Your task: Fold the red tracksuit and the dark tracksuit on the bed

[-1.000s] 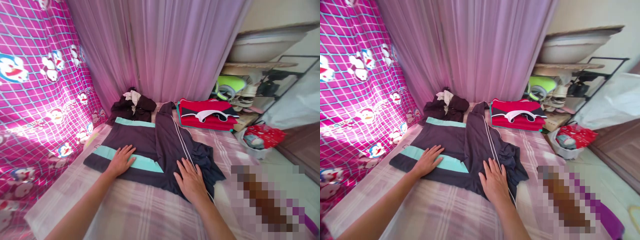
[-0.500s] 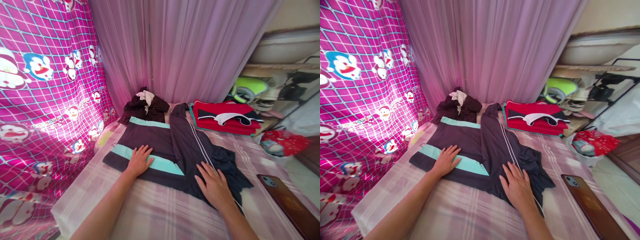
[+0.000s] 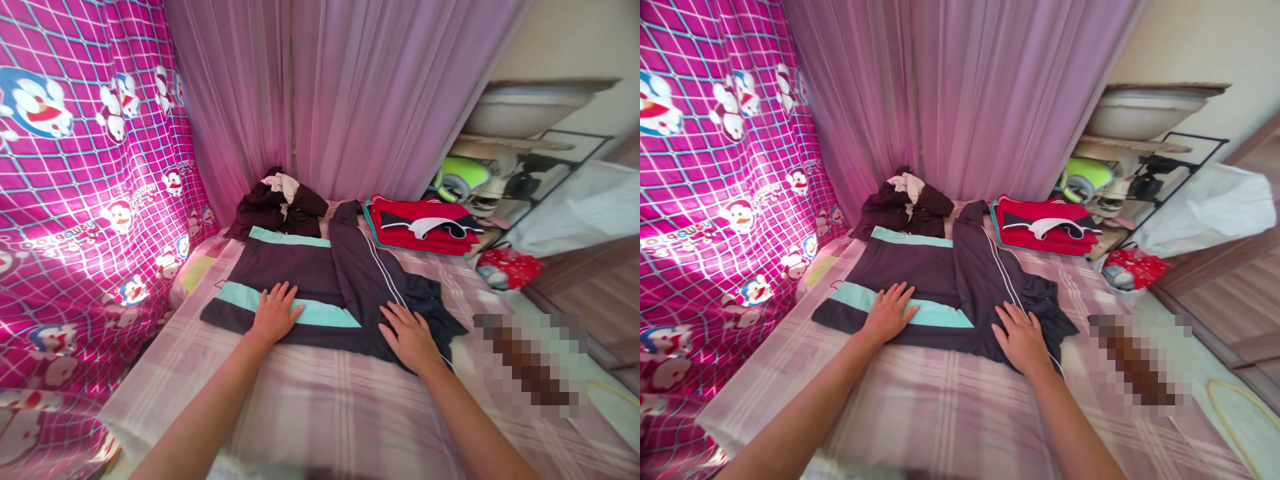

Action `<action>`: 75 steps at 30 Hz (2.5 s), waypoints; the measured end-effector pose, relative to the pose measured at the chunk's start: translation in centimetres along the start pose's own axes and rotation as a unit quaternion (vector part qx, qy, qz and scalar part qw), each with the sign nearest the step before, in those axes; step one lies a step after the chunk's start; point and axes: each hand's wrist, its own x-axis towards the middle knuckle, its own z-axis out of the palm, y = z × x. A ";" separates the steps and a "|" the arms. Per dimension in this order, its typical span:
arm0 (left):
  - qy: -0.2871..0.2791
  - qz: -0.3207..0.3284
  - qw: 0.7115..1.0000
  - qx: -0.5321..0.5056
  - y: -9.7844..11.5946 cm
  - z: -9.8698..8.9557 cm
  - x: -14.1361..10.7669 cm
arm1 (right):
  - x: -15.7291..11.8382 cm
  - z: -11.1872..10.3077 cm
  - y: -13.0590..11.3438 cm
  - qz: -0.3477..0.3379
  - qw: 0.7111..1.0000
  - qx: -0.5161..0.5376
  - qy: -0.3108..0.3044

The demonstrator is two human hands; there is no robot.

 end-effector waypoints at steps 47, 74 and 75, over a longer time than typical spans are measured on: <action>0.152 0.004 0.988 0.041 -7.6 -2.4 -3.2 | -2.1 -2.5 -1.1 0.013 0.998 0.038 -0.046; 0.091 -0.009 0.996 -0.004 -6.6 -2.6 -5.1 | -2.4 -3.3 -1.7 0.032 0.998 0.030 -0.036; 0.091 -0.011 0.996 -0.003 -6.6 -2.6 -5.1 | -2.4 -3.3 -1.7 0.033 0.998 0.030 -0.037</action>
